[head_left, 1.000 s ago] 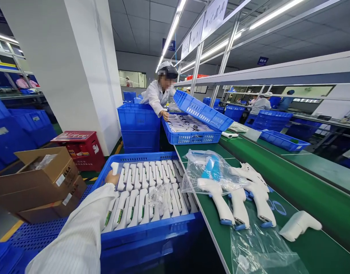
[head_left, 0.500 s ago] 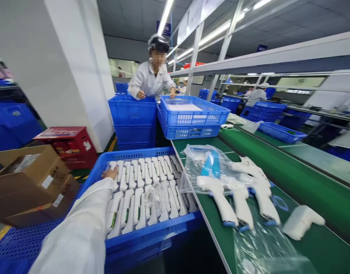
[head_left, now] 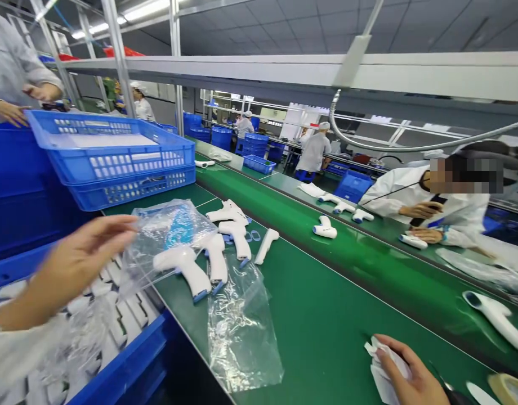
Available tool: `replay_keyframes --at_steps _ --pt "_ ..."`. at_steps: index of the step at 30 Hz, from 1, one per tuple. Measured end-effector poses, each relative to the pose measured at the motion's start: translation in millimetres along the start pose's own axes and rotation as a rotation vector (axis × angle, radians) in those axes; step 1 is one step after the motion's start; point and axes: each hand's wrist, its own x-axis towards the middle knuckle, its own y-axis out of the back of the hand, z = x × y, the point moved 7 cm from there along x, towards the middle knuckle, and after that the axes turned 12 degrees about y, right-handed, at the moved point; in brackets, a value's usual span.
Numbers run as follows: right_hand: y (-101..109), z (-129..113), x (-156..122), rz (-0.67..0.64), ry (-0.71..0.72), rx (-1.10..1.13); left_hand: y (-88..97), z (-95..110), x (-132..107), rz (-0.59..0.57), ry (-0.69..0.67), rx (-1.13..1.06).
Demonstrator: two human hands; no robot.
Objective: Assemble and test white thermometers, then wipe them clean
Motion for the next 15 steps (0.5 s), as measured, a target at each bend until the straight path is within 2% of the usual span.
replay_keyframes --at_steps 2,4,5,8,10,11,13,15 --pt "2 -4 -3 0.016 -0.016 0.040 -60.9 80 -20 -0.339 -0.201 -0.079" --pt "5 -6 -7 0.027 -0.025 0.083 -127.9 132 -39 -0.639 -0.270 0.019" --pt "7 -5 -9 0.029 -0.027 0.103 -157.0 147 -42 -0.689 -0.230 0.068" --pt "9 -4 -14 0.018 -0.017 0.169 -226.5 175 -34 -0.679 -0.164 0.088" --pt "8 -2 -16 -0.004 -0.007 0.221 -258.3 182 -24 -0.693 -0.100 0.055" --pt "7 -2 -16 -0.015 0.002 0.247 -268.2 184 -20 -0.704 -0.068 0.025" --pt "7 -3 -16 -0.015 0.024 0.297 -278.1 191 -16 -0.757 -0.019 -0.062" --pt "9 -5 -16 0.010 0.042 0.352 -280.1 200 -23 -0.860 0.010 -0.177"
